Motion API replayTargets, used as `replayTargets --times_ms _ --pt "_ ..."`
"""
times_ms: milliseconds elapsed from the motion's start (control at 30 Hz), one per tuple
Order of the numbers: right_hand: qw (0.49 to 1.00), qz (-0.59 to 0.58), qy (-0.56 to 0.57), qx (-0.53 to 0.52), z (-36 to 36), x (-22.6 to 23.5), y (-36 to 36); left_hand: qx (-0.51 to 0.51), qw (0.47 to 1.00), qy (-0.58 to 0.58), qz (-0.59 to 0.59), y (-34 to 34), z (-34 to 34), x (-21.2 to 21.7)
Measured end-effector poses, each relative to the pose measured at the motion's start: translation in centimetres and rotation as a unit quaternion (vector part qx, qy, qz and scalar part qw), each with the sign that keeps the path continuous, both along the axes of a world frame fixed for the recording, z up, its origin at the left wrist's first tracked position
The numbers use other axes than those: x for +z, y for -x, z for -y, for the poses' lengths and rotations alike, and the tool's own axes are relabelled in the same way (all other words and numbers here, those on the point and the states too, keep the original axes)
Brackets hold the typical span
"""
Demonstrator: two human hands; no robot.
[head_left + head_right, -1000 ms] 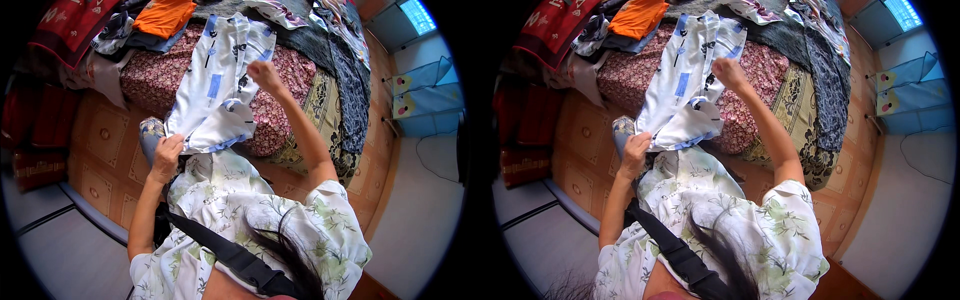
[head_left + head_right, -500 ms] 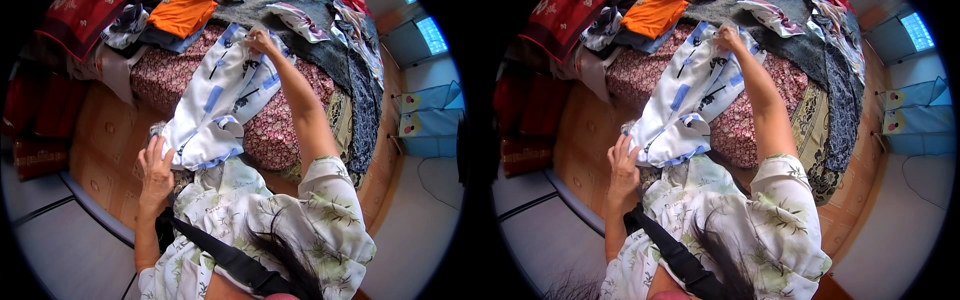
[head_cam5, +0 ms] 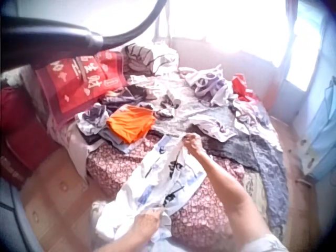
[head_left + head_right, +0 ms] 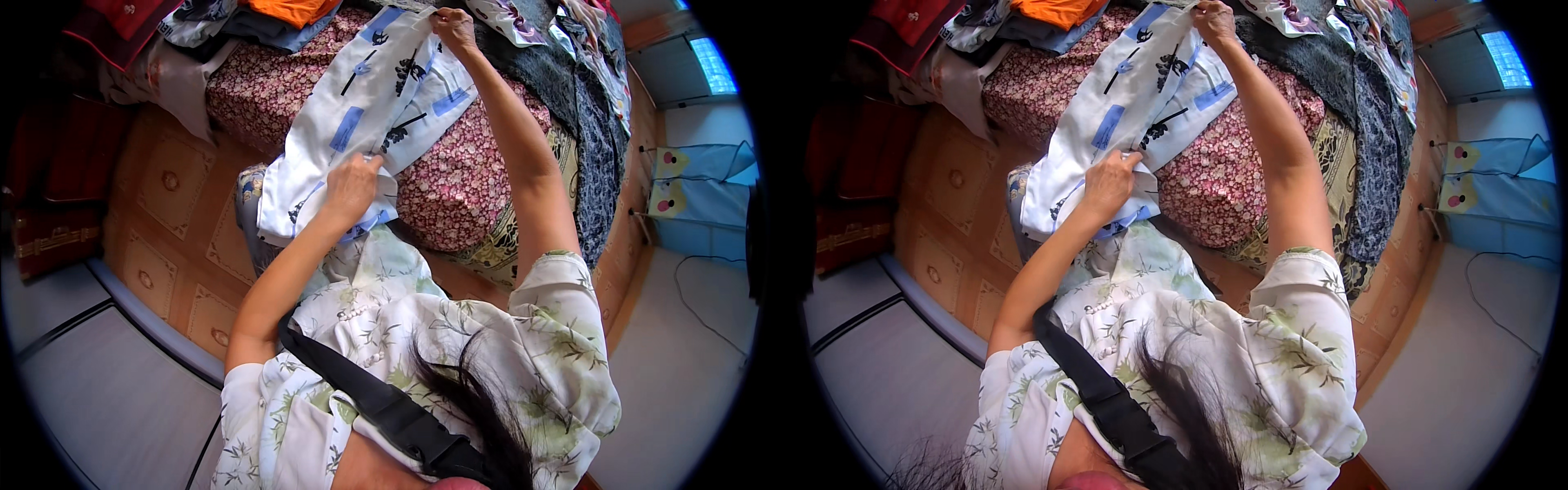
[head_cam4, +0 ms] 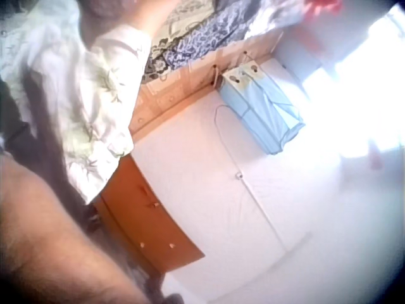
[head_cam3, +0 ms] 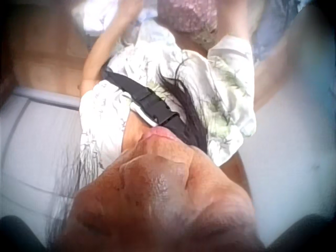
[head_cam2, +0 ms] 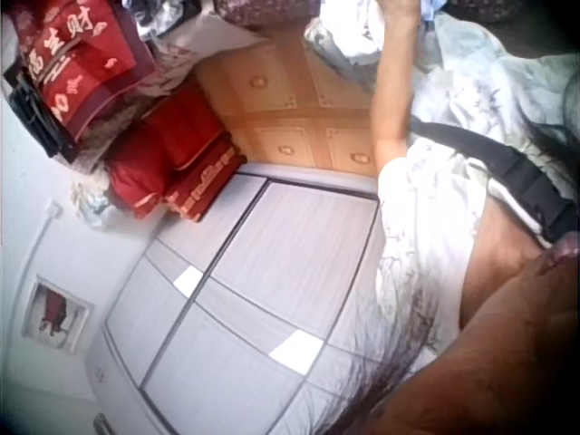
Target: The person folds an orange shirt, a white t-shirt, blue shorts, and a patterned piece of clothing by hand on a bed, placing each folded item onto a growing stack.
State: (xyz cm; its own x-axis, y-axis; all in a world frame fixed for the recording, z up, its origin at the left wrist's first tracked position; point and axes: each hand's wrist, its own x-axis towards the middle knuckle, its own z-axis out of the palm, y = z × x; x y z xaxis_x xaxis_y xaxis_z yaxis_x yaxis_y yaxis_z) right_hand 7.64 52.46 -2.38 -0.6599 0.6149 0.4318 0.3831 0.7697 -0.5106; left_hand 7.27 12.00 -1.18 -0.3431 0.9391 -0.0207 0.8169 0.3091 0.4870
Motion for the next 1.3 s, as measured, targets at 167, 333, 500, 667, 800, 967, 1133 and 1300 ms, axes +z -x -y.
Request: replayTargets --times_ms 167,333,500,667,800,967,1133,1300 --pt "0.977 -0.056 0.199 -0.049 0.4 0.8 -0.6 0.027 0.967 -0.246 -0.055 2.7 1.0 -0.2" --pt "0.962 -0.016 0.27 -0.033 1.7 2.2 -1.0 0.07 0.97 -0.232 0.027 5.6 3.4 2.3" --pt "0.992 0.035 0.003 -0.123 0.3 -1.3 -1.1 0.085 0.953 -0.276 0.093 5.3 4.1 3.1" --pt "0.989 0.042 0.136 -0.048 2.4 0.3 -0.2 0.062 0.947 -0.289 0.122 3.3 4.1 2.7" --pt "0.983 0.16 0.088 -0.026 2.7 0.0 0.5 0.041 0.952 -0.275 0.131 2.7 4.3 2.2" --pt "0.961 0.264 -0.037 0.067 2.3 1.8 1.3 0.101 0.95 -0.264 0.135 3.9 4.9 3.2" --pt "0.901 0.318 -0.198 0.218 -8.3 5.9 8.9 0.221 0.923 -0.292 0.121 7.6 3.9 8.5" --pt "0.91 -0.087 0.341 0.218 0.7 18.0 9.3 0.251 0.915 -0.316 -0.026 11.8 7.6 13.2"
